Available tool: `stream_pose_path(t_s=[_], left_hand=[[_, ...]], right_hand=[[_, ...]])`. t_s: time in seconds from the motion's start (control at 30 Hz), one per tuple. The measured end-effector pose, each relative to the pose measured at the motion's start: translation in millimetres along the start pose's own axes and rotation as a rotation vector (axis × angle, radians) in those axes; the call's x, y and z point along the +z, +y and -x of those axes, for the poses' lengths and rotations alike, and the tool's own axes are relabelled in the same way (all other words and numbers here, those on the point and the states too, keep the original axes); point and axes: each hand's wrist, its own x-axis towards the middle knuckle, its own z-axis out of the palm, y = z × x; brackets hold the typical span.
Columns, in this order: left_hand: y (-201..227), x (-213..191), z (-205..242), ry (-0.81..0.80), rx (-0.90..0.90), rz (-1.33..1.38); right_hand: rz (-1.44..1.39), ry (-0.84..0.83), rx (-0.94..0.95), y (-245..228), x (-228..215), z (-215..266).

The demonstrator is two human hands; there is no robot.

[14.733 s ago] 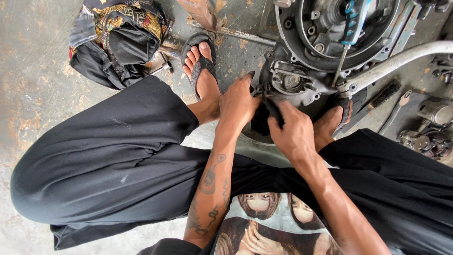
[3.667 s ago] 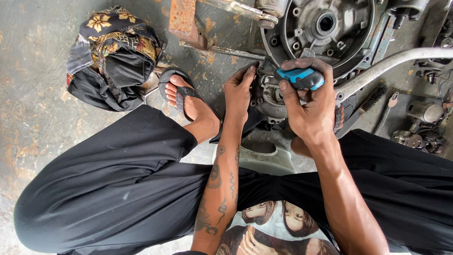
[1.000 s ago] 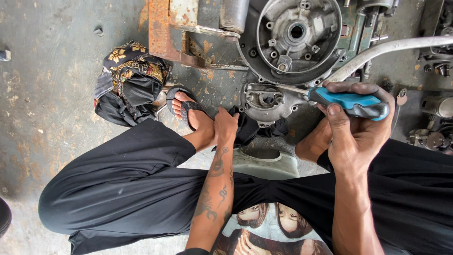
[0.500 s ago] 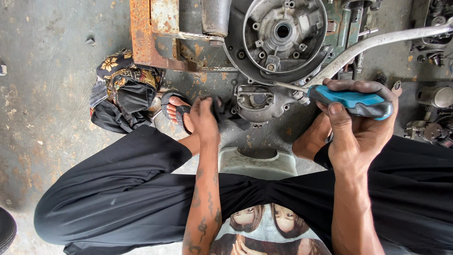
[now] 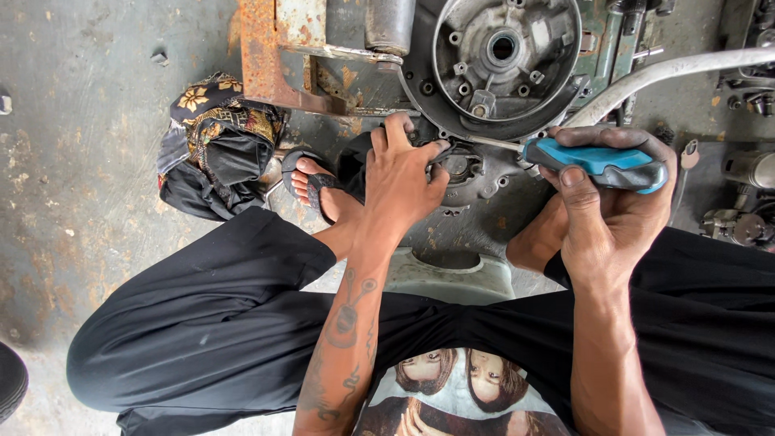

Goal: The person cleans a disassembled engine part using a black cloth and a screwdriver. They wipe the surface repeatedly and use the screwdriver to scrape or pry at specific areas.

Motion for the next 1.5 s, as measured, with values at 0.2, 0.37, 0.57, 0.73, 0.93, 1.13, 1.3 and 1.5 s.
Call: stream_pose_path(t_s=[0.2,0.37,0.57,0.73,0.93,1.13,1.3,1.5], left_hand=[[30,23,12,0.154,-0.237,-0.233],[39,33,15,0.242,-0.307,-0.122],[6,-18,15,-0.154,-0.394,0.307],[-4,19,6,-0.078,-0.408,0.143],[-32,-8,17,-0.225,-0.408,0.593],[-63,-4,16,-0.217,-0.373,0.901],[-54,8,-7,-0.047,-0.327,0.71],[-40,17,-27,-0.009,-0.098,0.271]], right_hand=[[-0.006,-0.017,-0.008,-7,-3,-1],[-0.001,0.038,0.027,-3,-18,3],[-0.013,0.041,0.035,0,-15,3],[-0.057,0.041,0.075,6,-13,5],[-0.043,0.007,0.078,4,-7,4],[-0.021,0.015,0.05,8,-13,3],[-0.028,0.021,0.067,7,-10,3],[0.004,0.034,0.069,9,-10,3]])
